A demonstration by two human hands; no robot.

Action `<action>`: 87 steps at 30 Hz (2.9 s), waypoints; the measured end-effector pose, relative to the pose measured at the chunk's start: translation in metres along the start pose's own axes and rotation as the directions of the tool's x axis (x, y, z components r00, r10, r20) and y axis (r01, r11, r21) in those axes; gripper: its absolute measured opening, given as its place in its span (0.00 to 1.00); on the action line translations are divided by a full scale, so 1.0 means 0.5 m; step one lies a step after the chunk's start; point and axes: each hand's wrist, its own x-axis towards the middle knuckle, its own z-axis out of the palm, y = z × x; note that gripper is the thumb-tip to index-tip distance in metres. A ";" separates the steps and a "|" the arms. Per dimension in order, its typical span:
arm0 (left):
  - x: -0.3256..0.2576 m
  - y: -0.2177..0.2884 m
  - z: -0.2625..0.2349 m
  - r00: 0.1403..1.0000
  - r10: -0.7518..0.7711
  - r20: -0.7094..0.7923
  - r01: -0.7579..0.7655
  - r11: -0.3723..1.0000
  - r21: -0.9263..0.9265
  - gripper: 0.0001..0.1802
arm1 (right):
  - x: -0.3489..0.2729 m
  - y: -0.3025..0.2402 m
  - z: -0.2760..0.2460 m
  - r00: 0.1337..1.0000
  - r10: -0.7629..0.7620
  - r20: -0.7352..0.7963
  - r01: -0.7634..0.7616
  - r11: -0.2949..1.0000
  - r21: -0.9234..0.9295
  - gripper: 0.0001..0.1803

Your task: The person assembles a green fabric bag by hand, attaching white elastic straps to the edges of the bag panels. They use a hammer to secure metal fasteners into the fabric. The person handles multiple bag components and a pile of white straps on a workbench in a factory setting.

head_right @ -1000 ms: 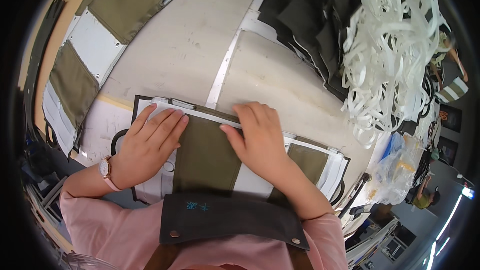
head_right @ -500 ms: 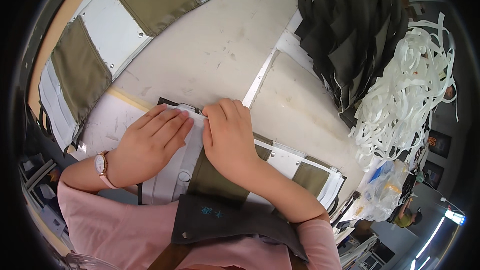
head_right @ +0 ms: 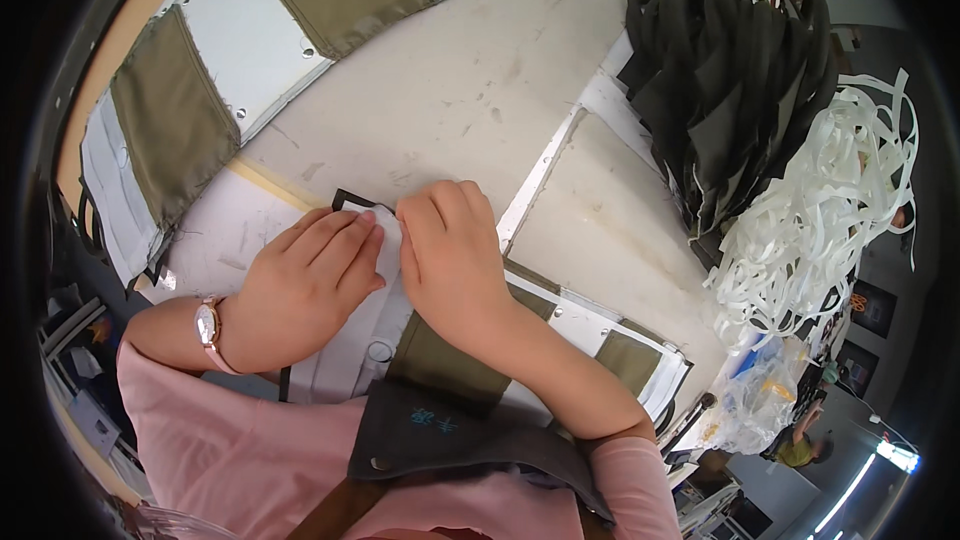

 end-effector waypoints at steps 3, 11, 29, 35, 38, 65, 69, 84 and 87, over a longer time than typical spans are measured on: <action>-0.001 0.001 0.000 0.999 -0.053 -0.006 0.053 0.998 -0.046 0.23 | -0.007 0.007 0.006 0.998 -0.055 -0.036 0.056 0.998 0.009 0.15; 0.001 -0.007 -0.006 0.998 -0.057 0.038 0.057 0.998 0.007 0.20 | 0.003 -0.002 0.018 0.998 -0.039 -0.042 0.041 0.998 0.052 0.16; 0.011 -0.048 -0.018 0.983 -0.177 0.039 0.182 0.968 -0.175 0.10 | -0.004 0.005 0.016 0.963 -0.267 0.027 0.268 0.949 -0.167 0.19; 0.020 -0.070 -0.015 0.985 -0.167 0.034 0.170 0.949 -0.267 0.14 | -0.001 0.005 0.010 0.948 -0.316 0.048 0.319 0.928 -0.195 0.18; 0.017 -0.070 -0.018 0.992 -0.115 0.058 0.125 0.968 -0.219 0.17 | 0.001 -0.003 0.006 0.950 -0.305 0.063 0.311 0.924 -0.224 0.18; 0.005 -0.028 -0.013 0.997 -0.036 0.066 0.036 0.999 -0.009 0.24 | -0.018 -0.030 -0.018 0.988 0.143 0.051 -0.140 0.989 -0.055 0.14; 0.008 -0.027 -0.017 0.996 -0.043 0.081 0.043 0.999 -0.009 0.23 | -0.016 -0.018 -0.008 0.998 -0.046 -0.053 0.036 0.984 -0.176 0.14; 0.011 -0.021 -0.018 0.998 -0.049 0.031 0.049 0.999 0.024 0.24 | -0.035 0.008 -0.011 0.999 -0.005 -0.048 0.005 1.000 -0.002 0.13; 0.012 -0.020 -0.015 0.999 -0.050 0.017 0.050 0.998 0.036 0.23 | -0.042 0.008 -0.012 0.987 -0.158 -0.019 0.153 0.974 -0.164 0.16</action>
